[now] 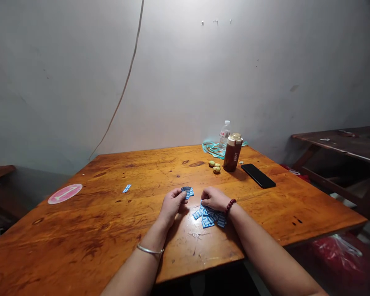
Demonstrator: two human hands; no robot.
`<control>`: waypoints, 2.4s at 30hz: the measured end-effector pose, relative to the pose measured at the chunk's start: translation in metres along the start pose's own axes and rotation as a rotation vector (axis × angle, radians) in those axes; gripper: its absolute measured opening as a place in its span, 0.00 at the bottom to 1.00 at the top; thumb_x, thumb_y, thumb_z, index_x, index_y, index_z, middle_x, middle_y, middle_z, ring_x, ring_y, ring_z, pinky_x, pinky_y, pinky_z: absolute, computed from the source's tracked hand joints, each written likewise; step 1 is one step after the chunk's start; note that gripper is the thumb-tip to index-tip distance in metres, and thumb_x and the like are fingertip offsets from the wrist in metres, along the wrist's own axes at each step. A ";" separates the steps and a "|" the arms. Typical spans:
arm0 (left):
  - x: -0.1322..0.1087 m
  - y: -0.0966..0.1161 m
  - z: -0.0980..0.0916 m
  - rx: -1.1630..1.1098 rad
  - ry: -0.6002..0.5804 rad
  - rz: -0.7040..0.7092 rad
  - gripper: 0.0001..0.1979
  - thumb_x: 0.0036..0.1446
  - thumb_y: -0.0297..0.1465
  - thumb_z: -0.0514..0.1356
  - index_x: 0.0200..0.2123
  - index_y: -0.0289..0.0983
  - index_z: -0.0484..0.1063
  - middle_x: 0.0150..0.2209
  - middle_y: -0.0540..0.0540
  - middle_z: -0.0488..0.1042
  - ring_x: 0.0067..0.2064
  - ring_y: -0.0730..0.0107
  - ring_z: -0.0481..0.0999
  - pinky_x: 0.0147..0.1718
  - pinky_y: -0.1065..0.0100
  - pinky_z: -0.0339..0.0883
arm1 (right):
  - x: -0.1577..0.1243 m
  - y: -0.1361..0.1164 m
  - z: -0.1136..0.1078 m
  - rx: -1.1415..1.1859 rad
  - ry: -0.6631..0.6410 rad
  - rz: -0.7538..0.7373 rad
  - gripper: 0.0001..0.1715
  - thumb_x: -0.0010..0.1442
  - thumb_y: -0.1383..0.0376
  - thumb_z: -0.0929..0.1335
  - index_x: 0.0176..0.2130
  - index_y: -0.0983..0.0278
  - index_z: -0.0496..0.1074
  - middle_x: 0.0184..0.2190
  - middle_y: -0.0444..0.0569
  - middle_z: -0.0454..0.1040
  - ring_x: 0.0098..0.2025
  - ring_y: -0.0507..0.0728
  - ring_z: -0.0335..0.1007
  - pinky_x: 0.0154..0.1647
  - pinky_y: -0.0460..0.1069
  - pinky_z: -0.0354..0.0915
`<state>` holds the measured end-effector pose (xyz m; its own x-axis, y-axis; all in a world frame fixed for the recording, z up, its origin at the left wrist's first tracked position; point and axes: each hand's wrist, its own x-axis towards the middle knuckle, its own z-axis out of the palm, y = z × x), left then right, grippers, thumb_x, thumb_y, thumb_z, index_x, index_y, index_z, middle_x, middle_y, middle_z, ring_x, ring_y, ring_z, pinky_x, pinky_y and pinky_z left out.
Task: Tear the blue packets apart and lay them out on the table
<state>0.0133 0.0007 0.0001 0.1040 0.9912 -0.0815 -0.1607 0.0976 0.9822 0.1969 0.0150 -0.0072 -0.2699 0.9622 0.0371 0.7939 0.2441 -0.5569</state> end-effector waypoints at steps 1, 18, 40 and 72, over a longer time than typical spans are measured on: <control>0.000 0.000 0.000 -0.002 -0.006 0.003 0.12 0.40 0.36 0.62 0.27 0.34 0.67 0.21 0.52 0.67 0.20 0.81 0.66 0.15 0.80 0.58 | 0.000 0.000 0.000 -0.001 -0.011 0.001 0.06 0.43 0.67 0.66 0.27 0.65 0.71 0.26 0.46 0.71 0.28 0.51 0.62 0.25 0.43 0.52; 0.002 -0.007 -0.001 -0.012 0.014 0.022 0.12 0.39 0.36 0.61 0.25 0.33 0.68 0.17 0.52 0.66 0.17 0.79 0.64 0.12 0.79 0.50 | 0.003 0.005 0.012 -0.031 0.018 0.025 0.05 0.42 0.71 0.63 0.25 0.65 0.67 0.25 0.47 0.70 0.28 0.52 0.63 0.24 0.43 0.51; 0.002 -0.003 -0.001 0.007 0.005 0.015 0.11 0.40 0.36 0.60 0.24 0.34 0.67 0.16 0.53 0.65 0.15 0.81 0.61 0.12 0.79 0.50 | 0.001 0.002 0.011 0.091 0.081 -0.109 0.05 0.51 0.70 0.58 0.27 0.65 0.61 0.23 0.44 0.64 0.26 0.49 0.57 0.26 0.43 0.53; 0.000 -0.001 0.002 -0.019 -0.161 -0.011 0.13 0.40 0.36 0.63 0.24 0.31 0.69 0.19 0.50 0.68 0.18 0.81 0.63 0.18 0.77 0.53 | 0.002 -0.040 0.024 0.735 0.275 -0.144 0.11 0.49 0.61 0.66 0.33 0.64 0.64 0.21 0.40 0.61 0.24 0.49 0.57 0.24 0.43 0.55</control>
<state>0.0154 0.0005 -0.0006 0.2614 0.9632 -0.0623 -0.1770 0.1112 0.9779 0.1519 0.0042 -0.0046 -0.1222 0.9460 0.3001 0.1726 0.3180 -0.9323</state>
